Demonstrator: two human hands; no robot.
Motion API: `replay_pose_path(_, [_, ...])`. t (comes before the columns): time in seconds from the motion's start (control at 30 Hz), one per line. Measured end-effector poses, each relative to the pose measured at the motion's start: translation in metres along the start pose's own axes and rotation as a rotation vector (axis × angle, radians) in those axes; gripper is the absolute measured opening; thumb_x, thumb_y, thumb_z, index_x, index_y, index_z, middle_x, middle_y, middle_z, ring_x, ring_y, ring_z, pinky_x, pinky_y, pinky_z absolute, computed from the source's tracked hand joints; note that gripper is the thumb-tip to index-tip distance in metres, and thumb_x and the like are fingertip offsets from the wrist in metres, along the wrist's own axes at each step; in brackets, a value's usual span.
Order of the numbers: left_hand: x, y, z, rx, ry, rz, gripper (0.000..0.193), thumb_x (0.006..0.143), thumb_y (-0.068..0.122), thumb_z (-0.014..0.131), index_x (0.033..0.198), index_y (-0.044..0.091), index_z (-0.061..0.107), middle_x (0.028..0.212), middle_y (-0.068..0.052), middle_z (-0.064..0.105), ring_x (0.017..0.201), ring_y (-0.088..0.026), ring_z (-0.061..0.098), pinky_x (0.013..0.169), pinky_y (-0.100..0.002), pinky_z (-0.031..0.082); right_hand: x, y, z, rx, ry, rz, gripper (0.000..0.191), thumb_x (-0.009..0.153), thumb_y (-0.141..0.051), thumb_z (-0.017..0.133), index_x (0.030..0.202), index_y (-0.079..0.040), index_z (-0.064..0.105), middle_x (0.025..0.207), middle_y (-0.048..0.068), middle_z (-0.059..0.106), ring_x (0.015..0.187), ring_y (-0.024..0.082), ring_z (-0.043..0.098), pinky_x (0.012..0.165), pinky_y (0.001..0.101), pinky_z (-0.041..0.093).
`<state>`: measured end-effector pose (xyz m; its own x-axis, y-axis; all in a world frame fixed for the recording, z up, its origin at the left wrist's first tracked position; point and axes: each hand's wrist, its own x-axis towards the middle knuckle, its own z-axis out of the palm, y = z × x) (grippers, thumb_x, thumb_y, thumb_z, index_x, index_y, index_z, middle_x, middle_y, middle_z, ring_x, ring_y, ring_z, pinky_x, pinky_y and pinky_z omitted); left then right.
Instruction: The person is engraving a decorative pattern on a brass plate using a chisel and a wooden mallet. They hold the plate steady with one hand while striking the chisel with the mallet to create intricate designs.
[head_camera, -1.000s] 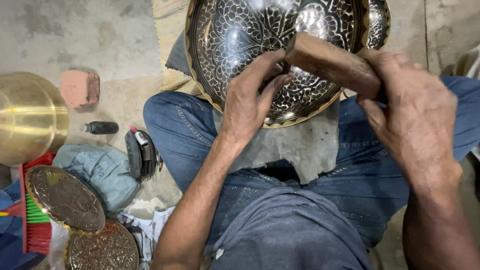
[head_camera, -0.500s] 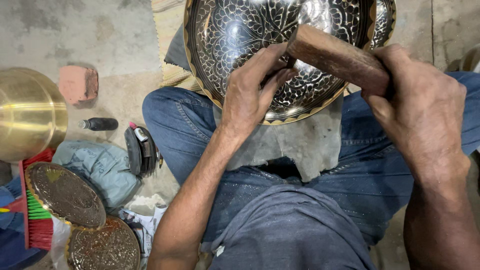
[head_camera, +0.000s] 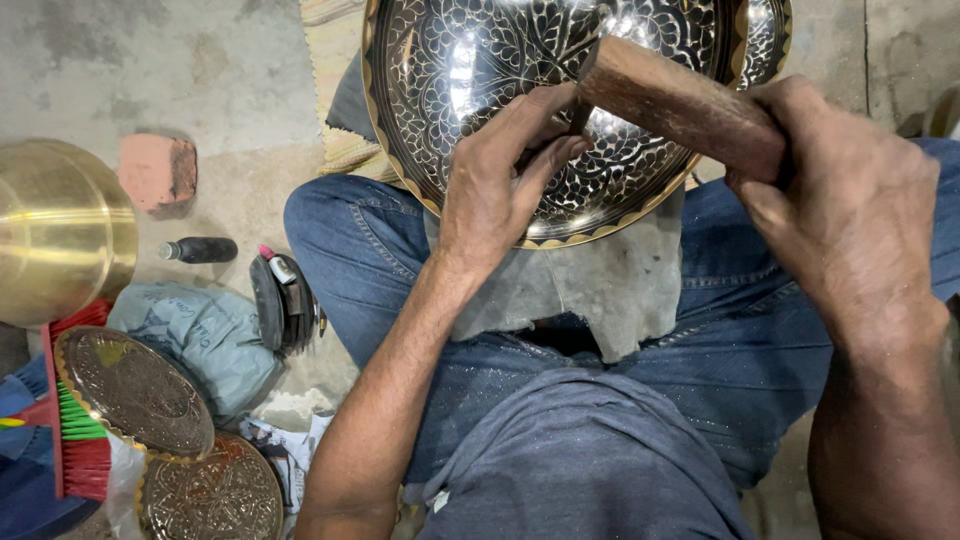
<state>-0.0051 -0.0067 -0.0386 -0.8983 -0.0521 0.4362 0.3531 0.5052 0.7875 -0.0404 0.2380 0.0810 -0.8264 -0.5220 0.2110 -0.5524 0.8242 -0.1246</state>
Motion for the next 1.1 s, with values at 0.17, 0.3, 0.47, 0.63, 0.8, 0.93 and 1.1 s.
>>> replay_pose_path(0.17, [0.000, 0.002, -0.001, -0.021, 0.000, 0.002, 0.038, 0.102, 0.016, 0.073, 0.138, 0.017, 0.060, 0.125, -0.006, 0.074, 0.108, -0.016, 0.078, 0.090, -0.030, 0.064, 0.004, 0.001, 0.000, 0.138, 0.056, 0.055, 0.031, 0.098, -0.009, 0.082, 0.122, -0.002, 0.064, 0.092, 0.018, 0.069, 0.086, 0.032, 0.071, 0.074, 0.0417, 0.055])
replay_pose_path(0.3, [0.000, 0.004, -0.003, -0.027, 0.001, -0.007, 0.039, 0.102, 0.016, 0.073, 0.139, 0.017, 0.060, 0.124, -0.005, 0.074, 0.108, -0.016, 0.078, 0.092, -0.030, 0.064, 0.007, -0.003, -0.007, -0.044, -0.010, -0.008, 0.033, 0.089, -0.007, 0.082, 0.116, -0.001, 0.064, 0.085, 0.018, 0.070, 0.077, 0.033, 0.071, 0.070, 0.0432, 0.056])
replay_pose_path(0.47, [0.001, 0.005, -0.005, -0.013, -0.015, -0.030, 0.038, 0.102, 0.017, 0.074, 0.137, 0.015, 0.061, 0.123, -0.005, 0.075, 0.104, -0.016, 0.079, 0.090, -0.030, 0.064, 0.010, -0.007, -0.016, 0.088, -0.030, 0.043, 0.037, 0.091, -0.001, 0.079, 0.122, -0.001, 0.060, 0.099, 0.021, 0.072, 0.090, 0.036, 0.073, 0.075, 0.0454, 0.058])
replay_pose_path(0.63, [0.002, 0.005, -0.005, -0.038, -0.006, -0.027, 0.038, 0.100, 0.019, 0.074, 0.136, 0.015, 0.062, 0.123, -0.005, 0.075, 0.104, -0.016, 0.079, 0.090, -0.031, 0.064, 0.016, -0.004, -0.015, 0.007, -0.031, -0.030, 0.035, 0.087, -0.005, 0.081, 0.115, -0.001, 0.059, 0.091, 0.022, 0.070, 0.084, 0.039, 0.071, 0.074, 0.0489, 0.057])
replay_pose_path(0.8, [0.003, 0.008, -0.005, -0.016, -0.004, -0.021, 0.038, 0.100, 0.018, 0.075, 0.136, 0.014, 0.062, 0.123, -0.005, 0.074, 0.104, -0.016, 0.079, 0.090, -0.031, 0.064, 0.015, -0.002, -0.011, -0.139, -0.116, -0.043, 0.036, 0.086, -0.010, 0.081, 0.115, -0.003, 0.060, 0.086, 0.019, 0.070, 0.082, 0.036, 0.072, 0.075, 0.0467, 0.057])
replay_pose_path(0.93, [0.002, 0.011, -0.009, -0.006, -0.021, -0.060, 0.038, 0.101, 0.018, 0.074, 0.136, 0.013, 0.061, 0.119, -0.004, 0.075, 0.103, -0.016, 0.080, 0.090, -0.031, 0.069, 0.012, -0.001, -0.011, 0.034, -0.109, 0.045, 0.038, 0.091, -0.012, 0.081, 0.120, -0.003, 0.059, 0.091, 0.021, 0.069, 0.087, 0.038, 0.070, 0.074, 0.0471, 0.055])
replay_pose_path(1.1, [0.002, 0.012, -0.010, -0.025, -0.009, -0.033, 0.038, 0.101, 0.019, 0.074, 0.136, 0.013, 0.061, 0.124, -0.006, 0.074, 0.107, -0.018, 0.079, 0.094, -0.032, 0.068, 0.013, -0.002, -0.013, 0.163, -0.080, 0.101, 0.033, 0.095, -0.012, 0.079, 0.119, -0.002, 0.058, 0.094, 0.019, 0.070, 0.085, 0.035, 0.071, 0.073, 0.0467, 0.055])
